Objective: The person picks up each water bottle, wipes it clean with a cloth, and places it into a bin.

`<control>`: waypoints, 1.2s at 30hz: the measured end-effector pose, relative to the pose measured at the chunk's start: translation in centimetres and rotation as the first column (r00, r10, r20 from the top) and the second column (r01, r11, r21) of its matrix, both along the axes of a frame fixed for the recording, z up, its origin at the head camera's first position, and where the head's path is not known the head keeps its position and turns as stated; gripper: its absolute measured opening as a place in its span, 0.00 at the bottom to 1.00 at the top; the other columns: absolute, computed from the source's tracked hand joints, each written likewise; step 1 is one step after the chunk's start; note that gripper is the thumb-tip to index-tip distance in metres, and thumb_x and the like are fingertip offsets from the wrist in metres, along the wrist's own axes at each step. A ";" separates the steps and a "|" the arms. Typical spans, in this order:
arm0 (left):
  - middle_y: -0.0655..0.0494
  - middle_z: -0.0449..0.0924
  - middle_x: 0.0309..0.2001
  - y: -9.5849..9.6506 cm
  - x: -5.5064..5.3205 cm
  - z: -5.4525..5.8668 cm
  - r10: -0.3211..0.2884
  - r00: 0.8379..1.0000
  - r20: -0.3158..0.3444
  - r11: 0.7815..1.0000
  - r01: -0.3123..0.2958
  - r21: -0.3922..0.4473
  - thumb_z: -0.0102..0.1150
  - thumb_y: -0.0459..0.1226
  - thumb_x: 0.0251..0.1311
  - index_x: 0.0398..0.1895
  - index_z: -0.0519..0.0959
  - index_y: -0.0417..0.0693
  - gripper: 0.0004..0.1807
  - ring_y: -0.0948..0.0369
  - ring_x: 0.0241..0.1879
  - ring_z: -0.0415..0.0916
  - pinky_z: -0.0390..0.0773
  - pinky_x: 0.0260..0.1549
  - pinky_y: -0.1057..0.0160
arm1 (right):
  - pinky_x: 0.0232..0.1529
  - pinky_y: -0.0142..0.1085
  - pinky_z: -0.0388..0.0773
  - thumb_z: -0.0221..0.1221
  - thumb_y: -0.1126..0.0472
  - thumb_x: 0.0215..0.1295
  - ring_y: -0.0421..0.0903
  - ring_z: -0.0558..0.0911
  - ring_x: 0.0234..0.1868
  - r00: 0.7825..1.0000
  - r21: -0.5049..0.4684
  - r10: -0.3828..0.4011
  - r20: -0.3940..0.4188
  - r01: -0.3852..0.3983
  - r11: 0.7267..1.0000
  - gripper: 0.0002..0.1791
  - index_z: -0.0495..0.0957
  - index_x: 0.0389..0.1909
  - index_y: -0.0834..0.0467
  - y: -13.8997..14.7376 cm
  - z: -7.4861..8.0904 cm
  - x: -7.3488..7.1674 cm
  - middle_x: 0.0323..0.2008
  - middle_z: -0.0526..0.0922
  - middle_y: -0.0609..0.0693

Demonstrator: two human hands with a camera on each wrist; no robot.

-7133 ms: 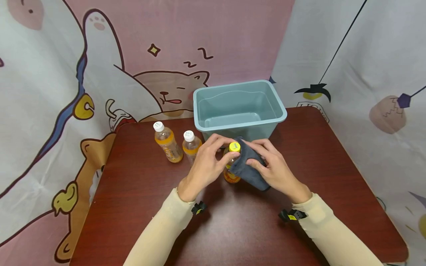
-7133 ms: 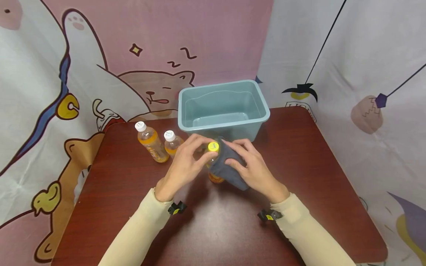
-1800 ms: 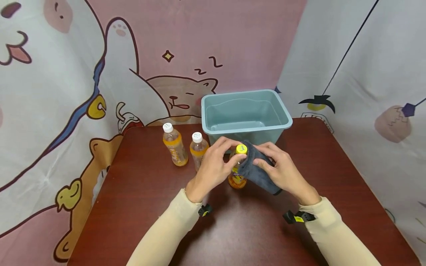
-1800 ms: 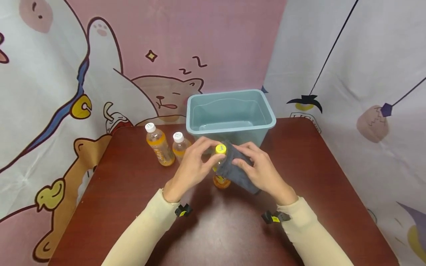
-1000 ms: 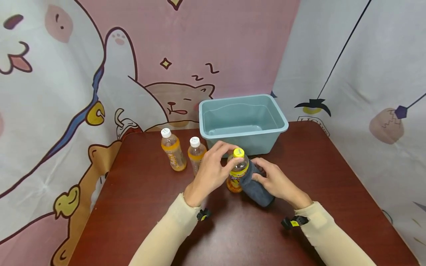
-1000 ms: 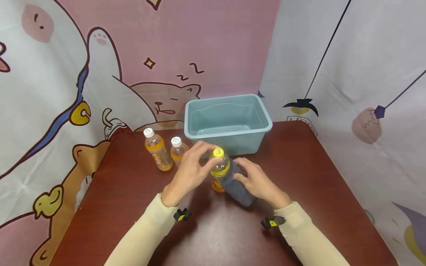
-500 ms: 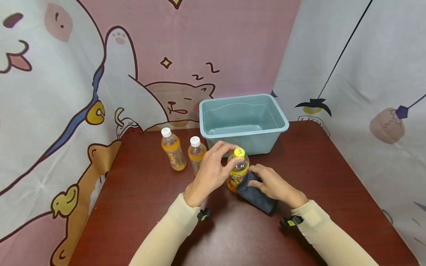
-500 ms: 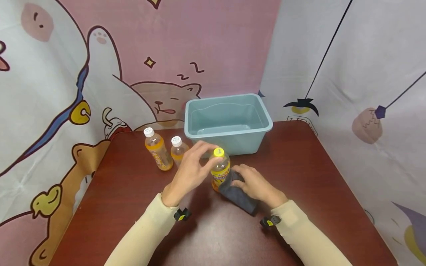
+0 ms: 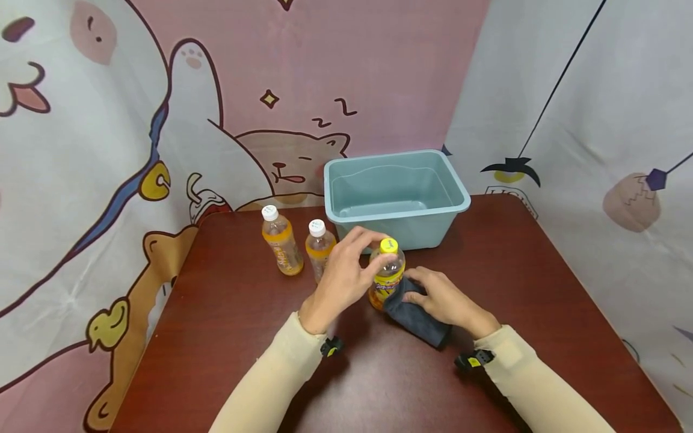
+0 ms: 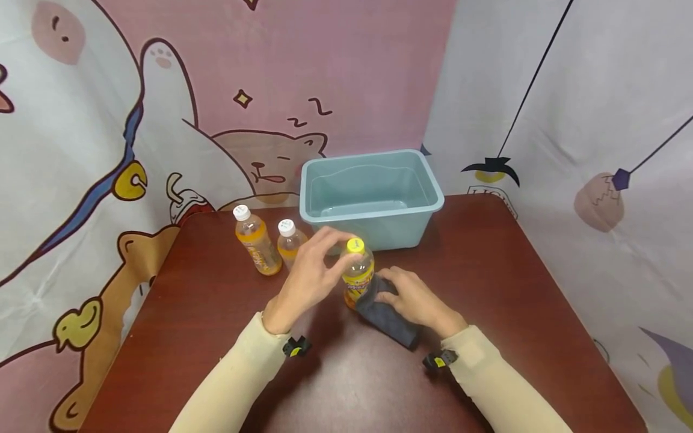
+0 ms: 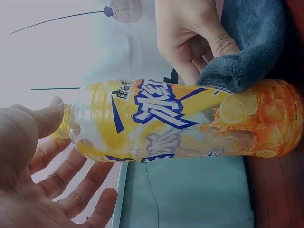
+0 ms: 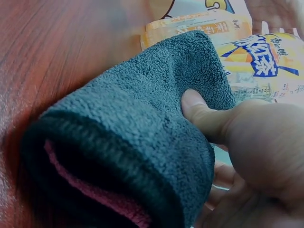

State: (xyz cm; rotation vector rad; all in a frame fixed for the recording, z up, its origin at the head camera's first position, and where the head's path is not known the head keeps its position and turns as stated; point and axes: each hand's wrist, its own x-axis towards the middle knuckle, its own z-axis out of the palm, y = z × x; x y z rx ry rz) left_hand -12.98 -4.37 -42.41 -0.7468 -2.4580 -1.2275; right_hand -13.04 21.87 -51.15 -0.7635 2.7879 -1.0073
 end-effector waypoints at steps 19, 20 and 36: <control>0.53 0.87 0.53 -0.4 0.3 0.1 0.020 1.000 0.021 1.000 -0.020 0.007 0.78 0.47 0.77 0.63 0.90 0.53 0.18 0.53 0.54 0.88 0.90 0.56 0.43 | 0.50 0.34 0.85 0.78 0.63 0.76 0.40 0.87 0.48 0.998 -0.216 -0.030 -0.058 0.017 0.976 0.21 0.90 0.67 0.52 0.1 0.8 0.0 0.53 0.94 0.45; 0.53 0.87 0.53 -0.5 0.4 0.1 0.020 0.999 0.025 1.000 -0.021 0.013 0.78 0.47 0.77 0.63 0.90 0.52 0.18 0.52 0.54 0.88 0.90 0.55 0.42 | 0.49 0.33 0.84 0.77 0.64 0.76 0.40 0.86 0.48 0.998 -0.231 -0.031 -0.059 0.016 0.973 0.22 0.90 0.67 0.52 0.0 0.9 -0.1 0.53 0.94 0.46; 0.52 0.87 0.54 0.1 0.3 0.3 -0.007 1.000 0.027 1.000 0.007 0.015 0.78 0.46 0.77 0.64 0.90 0.52 0.18 0.52 0.54 0.88 0.90 0.56 0.45 | 0.53 0.25 0.84 0.72 0.68 0.79 0.34 0.86 0.54 0.993 -0.426 -0.098 -0.072 0.058 0.903 0.27 0.86 0.76 0.55 0.8 3.9 0.6 0.59 0.91 0.51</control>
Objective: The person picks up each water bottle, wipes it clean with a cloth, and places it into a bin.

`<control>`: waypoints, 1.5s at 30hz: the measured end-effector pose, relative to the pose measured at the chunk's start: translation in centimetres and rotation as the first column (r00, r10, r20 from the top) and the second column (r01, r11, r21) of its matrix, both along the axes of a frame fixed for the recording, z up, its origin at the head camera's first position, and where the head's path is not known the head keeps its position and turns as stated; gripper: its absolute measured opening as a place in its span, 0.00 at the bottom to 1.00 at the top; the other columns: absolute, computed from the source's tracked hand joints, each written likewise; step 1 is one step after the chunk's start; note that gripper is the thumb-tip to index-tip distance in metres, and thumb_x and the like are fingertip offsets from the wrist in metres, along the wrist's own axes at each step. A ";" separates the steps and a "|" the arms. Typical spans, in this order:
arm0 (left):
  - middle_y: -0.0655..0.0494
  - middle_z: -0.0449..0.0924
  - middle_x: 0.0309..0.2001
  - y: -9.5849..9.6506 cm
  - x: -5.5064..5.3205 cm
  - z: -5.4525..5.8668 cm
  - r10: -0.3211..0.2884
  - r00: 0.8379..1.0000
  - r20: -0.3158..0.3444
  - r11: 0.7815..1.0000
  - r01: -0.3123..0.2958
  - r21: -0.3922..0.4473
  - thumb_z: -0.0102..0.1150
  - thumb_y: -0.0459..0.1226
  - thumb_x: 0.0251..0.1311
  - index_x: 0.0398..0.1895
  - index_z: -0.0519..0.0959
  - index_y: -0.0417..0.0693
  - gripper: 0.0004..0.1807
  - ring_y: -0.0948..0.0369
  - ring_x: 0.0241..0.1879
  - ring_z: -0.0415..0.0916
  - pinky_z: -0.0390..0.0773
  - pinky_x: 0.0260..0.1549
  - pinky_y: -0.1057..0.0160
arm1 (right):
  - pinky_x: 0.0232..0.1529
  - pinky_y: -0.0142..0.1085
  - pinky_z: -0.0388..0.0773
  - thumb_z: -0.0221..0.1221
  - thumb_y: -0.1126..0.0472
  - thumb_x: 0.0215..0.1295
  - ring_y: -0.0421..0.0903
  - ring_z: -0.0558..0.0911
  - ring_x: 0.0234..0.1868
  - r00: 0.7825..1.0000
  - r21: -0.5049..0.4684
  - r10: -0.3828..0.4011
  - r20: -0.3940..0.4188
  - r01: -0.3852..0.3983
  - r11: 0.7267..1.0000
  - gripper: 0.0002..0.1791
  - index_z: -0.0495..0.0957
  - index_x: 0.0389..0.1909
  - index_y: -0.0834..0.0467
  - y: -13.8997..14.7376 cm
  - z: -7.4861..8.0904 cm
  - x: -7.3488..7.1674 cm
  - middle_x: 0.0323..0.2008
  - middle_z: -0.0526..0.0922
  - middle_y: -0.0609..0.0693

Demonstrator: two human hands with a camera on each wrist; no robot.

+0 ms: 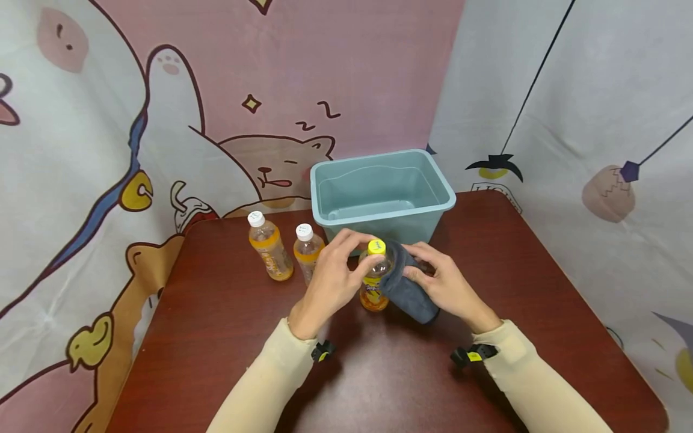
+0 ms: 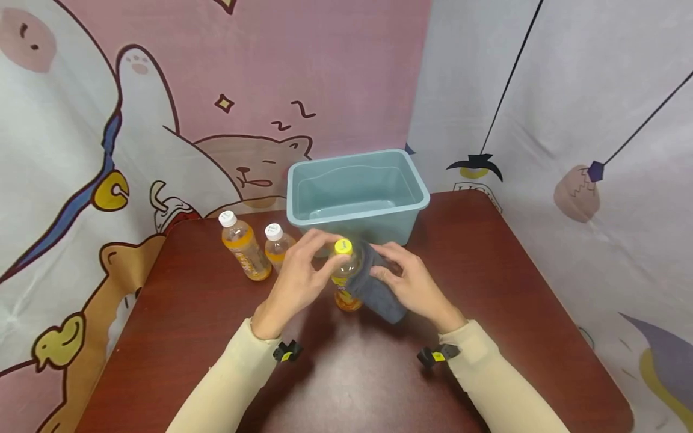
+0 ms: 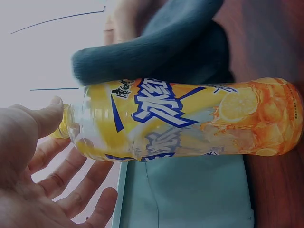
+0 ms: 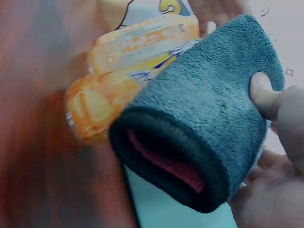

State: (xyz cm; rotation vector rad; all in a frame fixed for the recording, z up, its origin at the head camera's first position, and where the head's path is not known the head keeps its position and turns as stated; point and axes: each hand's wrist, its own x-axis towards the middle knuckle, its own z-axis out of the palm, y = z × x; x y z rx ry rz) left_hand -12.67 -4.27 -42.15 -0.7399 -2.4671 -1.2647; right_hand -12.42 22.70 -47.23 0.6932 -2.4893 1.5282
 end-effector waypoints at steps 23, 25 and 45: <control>0.54 0.87 0.56 0.0 0.1 -0.3 0.025 0.999 -0.025 0.999 -0.026 -0.025 0.77 0.47 0.78 0.64 0.90 0.52 0.18 0.55 0.53 0.88 0.91 0.54 0.50 | 0.41 0.28 0.79 0.76 0.68 0.75 0.39 0.81 0.42 0.988 0.109 -0.021 -0.156 0.038 0.993 0.23 0.91 0.68 0.58 -1.3 2.7 0.0 0.56 0.89 0.50; 0.54 0.88 0.56 0.0 0.1 -0.4 0.024 0.999 -0.028 0.999 -0.024 -0.029 0.77 0.48 0.78 0.65 0.90 0.52 0.19 0.56 0.53 0.88 0.91 0.54 0.49 | 0.42 0.28 0.79 0.76 0.68 0.75 0.39 0.82 0.43 0.988 0.107 -0.024 -0.153 0.041 0.993 0.22 0.91 0.68 0.58 -1.2 2.7 0.0 0.56 0.89 0.50; 0.55 0.87 0.56 0.1 0.1 -0.1 0.028 1.000 -0.010 0.999 -0.028 -0.026 0.77 0.48 0.78 0.64 0.90 0.53 0.19 0.56 0.52 0.87 0.88 0.52 0.52 | 0.40 0.31 0.77 0.75 0.68 0.76 0.40 0.79 0.41 0.998 0.215 0.021 -0.058 -0.008 0.977 0.19 0.92 0.65 0.56 -0.1 -0.1 -0.7 0.52 0.90 0.48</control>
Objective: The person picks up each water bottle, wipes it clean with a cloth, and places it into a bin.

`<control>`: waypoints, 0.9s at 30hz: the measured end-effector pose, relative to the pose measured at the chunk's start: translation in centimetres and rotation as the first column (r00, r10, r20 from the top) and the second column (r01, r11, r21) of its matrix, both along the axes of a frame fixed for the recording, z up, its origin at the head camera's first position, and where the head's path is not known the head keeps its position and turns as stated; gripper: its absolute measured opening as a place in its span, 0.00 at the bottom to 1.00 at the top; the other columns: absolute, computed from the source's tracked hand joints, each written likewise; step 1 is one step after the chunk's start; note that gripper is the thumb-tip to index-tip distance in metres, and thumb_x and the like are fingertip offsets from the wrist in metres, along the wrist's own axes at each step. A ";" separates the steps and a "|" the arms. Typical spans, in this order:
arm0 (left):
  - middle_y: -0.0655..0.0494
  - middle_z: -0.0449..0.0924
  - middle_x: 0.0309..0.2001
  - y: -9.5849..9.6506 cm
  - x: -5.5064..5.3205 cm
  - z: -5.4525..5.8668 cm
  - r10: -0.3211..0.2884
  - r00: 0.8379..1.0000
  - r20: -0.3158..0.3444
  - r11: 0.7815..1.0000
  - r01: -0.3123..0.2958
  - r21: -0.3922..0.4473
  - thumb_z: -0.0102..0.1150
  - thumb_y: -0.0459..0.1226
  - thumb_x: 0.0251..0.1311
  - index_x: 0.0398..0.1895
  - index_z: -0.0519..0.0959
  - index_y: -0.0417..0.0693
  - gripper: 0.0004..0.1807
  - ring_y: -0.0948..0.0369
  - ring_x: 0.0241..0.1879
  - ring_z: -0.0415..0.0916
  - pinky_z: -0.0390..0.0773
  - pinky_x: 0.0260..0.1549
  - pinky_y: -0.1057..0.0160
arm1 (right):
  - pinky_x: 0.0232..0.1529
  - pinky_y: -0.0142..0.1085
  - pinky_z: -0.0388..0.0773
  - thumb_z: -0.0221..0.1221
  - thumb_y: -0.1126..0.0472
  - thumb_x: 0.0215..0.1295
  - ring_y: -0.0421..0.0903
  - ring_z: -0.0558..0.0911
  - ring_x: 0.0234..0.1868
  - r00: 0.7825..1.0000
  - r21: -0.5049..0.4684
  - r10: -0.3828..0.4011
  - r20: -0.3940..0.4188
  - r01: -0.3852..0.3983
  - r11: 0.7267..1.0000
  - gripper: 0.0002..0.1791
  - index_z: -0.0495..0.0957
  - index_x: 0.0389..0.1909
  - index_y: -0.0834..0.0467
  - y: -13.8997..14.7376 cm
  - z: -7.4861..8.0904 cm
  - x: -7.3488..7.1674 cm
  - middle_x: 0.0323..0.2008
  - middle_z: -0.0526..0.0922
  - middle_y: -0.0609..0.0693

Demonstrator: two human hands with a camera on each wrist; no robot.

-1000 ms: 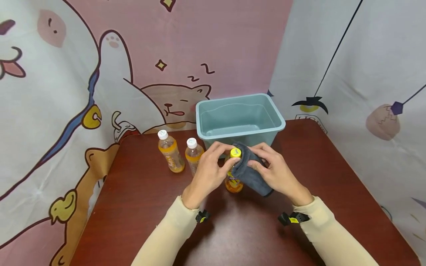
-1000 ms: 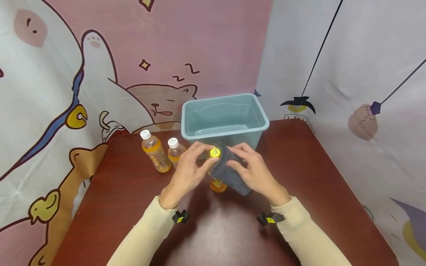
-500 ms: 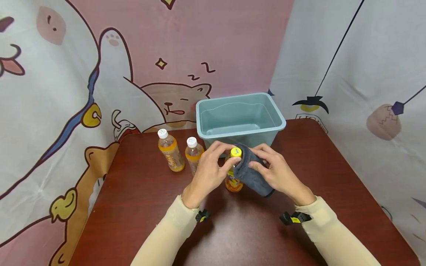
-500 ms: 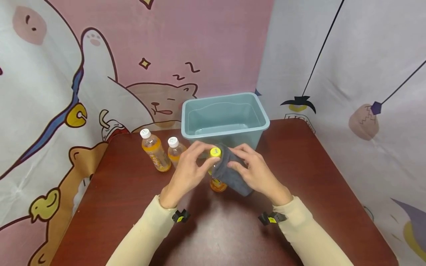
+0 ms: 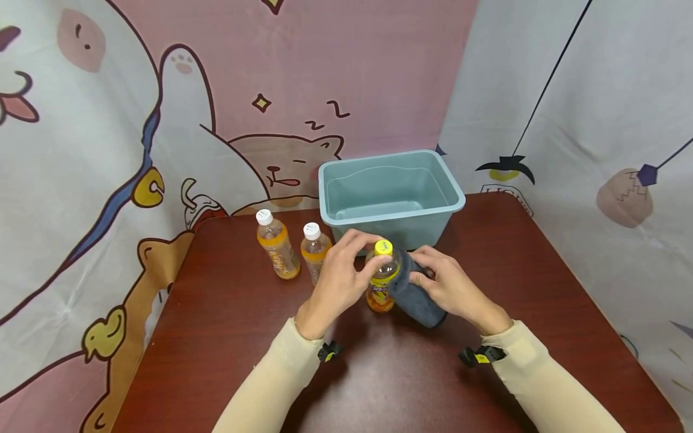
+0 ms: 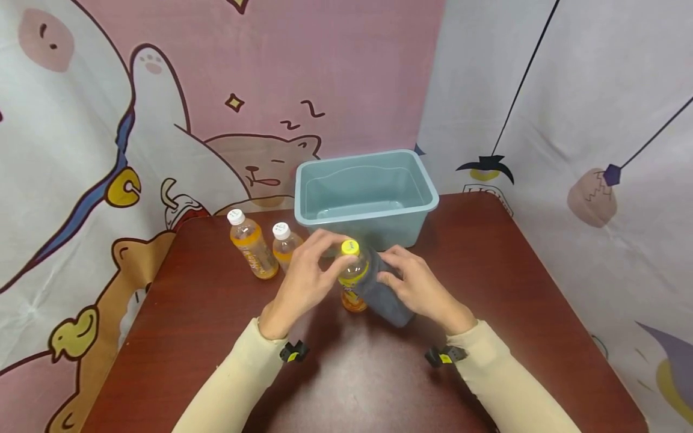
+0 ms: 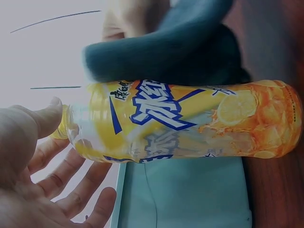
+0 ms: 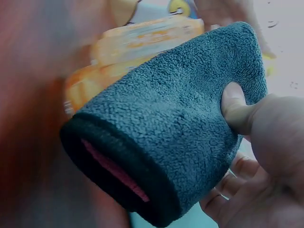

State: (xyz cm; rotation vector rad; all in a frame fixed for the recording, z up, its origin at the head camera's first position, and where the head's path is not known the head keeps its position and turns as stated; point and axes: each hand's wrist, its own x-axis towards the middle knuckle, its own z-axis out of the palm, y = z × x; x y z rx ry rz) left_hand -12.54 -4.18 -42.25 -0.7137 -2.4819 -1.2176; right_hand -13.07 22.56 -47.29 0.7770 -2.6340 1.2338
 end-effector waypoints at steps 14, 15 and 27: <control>0.52 0.88 0.54 0.0 -0.2 -0.2 0.008 1.000 -0.016 1.000 -0.007 0.002 0.78 0.48 0.77 0.63 0.90 0.53 0.18 0.56 0.51 0.87 0.87 0.51 0.53 | 0.52 0.45 0.88 0.76 0.63 0.77 0.42 0.88 0.51 0.991 0.206 0.053 0.125 -0.078 0.975 0.22 0.91 0.69 0.54 -0.3 -3.9 -0.4 0.50 0.90 0.47; 0.53 0.88 0.54 0.0 -0.2 -0.1 0.009 1.000 -0.017 1.000 -0.009 0.001 0.78 0.48 0.77 0.63 0.90 0.53 0.18 0.56 0.51 0.86 0.86 0.50 0.54 | 0.52 0.44 0.88 0.76 0.62 0.78 0.42 0.88 0.51 0.990 0.216 0.057 0.129 -0.084 0.973 0.22 0.90 0.69 0.54 -0.3 -4.0 -0.4 0.50 0.90 0.47; 0.56 0.87 0.54 0.0 -0.1 -0.1 0.010 1.000 -0.017 1.000 -0.010 -0.008 0.78 0.48 0.78 0.63 0.90 0.54 0.18 0.56 0.52 0.87 0.85 0.51 0.55 | 0.50 0.42 0.87 0.76 0.60 0.78 0.41 0.86 0.47 0.983 0.293 0.044 0.178 -0.096 0.951 0.22 0.89 0.69 0.59 -0.3 -3.9 -0.6 0.50 0.89 0.51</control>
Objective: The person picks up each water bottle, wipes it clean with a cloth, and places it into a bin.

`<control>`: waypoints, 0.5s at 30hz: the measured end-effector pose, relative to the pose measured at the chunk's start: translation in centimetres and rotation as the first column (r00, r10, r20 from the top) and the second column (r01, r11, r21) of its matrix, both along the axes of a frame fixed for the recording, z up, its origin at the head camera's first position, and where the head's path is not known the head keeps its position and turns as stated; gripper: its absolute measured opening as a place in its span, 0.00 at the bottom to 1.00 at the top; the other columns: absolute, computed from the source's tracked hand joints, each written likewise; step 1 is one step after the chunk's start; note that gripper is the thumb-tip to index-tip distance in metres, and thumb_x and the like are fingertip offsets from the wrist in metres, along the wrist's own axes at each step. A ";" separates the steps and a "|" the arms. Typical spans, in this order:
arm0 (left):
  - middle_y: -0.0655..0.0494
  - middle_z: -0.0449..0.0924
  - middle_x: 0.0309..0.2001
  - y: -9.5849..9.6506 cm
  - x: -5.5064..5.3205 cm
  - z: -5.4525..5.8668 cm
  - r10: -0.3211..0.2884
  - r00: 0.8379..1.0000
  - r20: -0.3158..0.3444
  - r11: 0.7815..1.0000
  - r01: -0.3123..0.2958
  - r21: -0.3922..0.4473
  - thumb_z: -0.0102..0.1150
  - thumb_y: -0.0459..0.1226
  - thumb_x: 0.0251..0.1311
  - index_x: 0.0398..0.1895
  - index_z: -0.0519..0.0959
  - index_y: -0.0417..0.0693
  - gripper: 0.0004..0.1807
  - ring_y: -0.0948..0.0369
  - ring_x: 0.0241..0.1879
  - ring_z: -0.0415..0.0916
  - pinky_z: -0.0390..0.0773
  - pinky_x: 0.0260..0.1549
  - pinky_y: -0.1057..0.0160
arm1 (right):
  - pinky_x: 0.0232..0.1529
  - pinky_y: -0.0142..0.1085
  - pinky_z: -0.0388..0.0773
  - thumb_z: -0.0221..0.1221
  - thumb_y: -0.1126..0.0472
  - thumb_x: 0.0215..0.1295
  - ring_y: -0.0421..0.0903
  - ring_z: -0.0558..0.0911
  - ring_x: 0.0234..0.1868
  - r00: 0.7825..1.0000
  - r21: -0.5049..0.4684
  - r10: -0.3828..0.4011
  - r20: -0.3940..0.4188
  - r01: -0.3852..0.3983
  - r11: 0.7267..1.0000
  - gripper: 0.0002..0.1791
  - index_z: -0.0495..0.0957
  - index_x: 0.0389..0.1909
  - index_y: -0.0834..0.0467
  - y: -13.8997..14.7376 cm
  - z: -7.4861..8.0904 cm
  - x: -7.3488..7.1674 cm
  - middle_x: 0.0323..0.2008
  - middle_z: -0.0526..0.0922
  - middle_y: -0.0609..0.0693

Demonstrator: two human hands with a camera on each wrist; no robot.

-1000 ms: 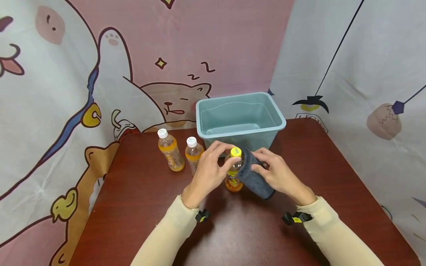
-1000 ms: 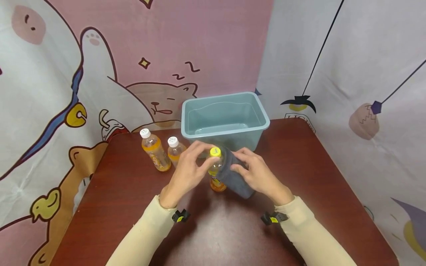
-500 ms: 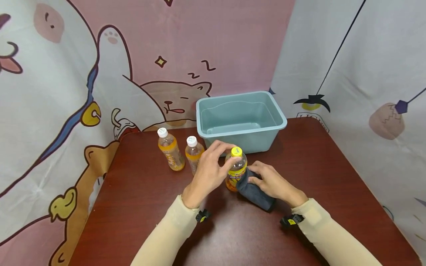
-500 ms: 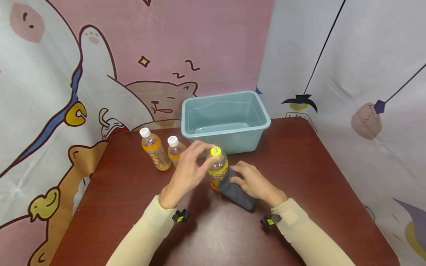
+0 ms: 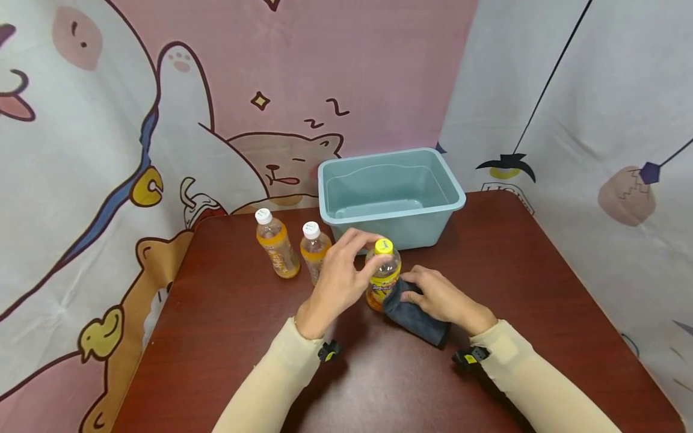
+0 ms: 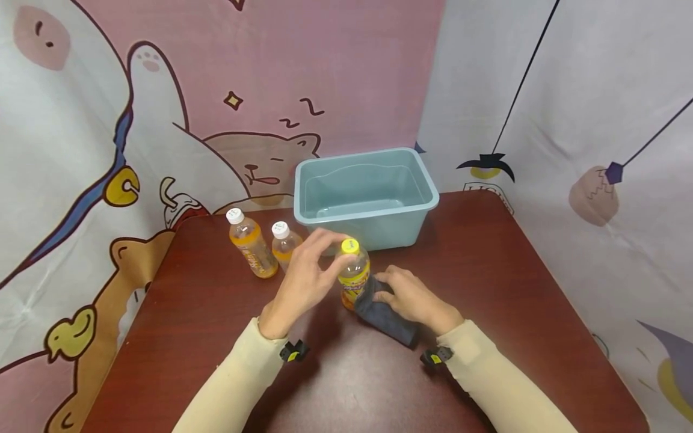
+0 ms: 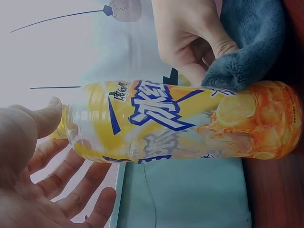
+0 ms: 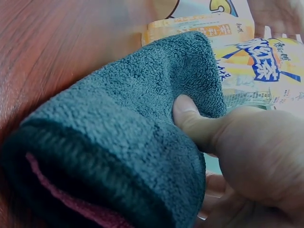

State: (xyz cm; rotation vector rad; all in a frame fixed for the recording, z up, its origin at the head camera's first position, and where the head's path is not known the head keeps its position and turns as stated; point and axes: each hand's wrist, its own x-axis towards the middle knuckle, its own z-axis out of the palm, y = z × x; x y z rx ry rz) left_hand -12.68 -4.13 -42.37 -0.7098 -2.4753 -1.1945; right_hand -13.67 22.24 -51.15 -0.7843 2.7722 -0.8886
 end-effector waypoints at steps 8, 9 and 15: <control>0.56 0.87 0.54 0.0 0.1 0.1 -0.004 1.000 0.000 1.000 0.004 -0.001 0.77 0.48 0.78 0.64 0.90 0.54 0.18 0.57 0.52 0.86 0.86 0.50 0.55 | 0.52 0.44 0.88 0.75 0.60 0.79 0.42 0.86 0.48 1.000 0.007 -0.011 0.015 0.010 1.000 0.23 0.89 0.70 0.61 -0.1 0.2 0.2 0.52 0.90 0.52; 0.56 0.87 0.54 0.0 0.1 0.1 -0.003 1.000 0.004 1.000 0.003 -0.002 0.76 0.48 0.79 0.64 0.90 0.55 0.18 0.57 0.52 0.86 0.86 0.51 0.55 | 0.52 0.44 0.88 0.75 0.59 0.79 0.42 0.86 0.49 1.000 0.009 -0.012 0.016 0.012 1.000 0.23 0.89 0.70 0.61 -0.1 0.2 0.2 0.52 0.90 0.52; 0.55 0.86 0.55 0.0 0.2 0.2 0.007 1.000 0.024 1.000 -0.006 -0.010 0.75 0.49 0.80 0.66 0.90 0.54 0.19 0.57 0.54 0.87 0.88 0.55 0.52 | 0.53 0.45 0.89 0.75 0.58 0.80 0.44 0.89 0.51 1.000 0.006 -0.020 0.008 0.020 1.000 0.23 0.89 0.70 0.60 0.0 0.1 0.4 0.53 0.91 0.52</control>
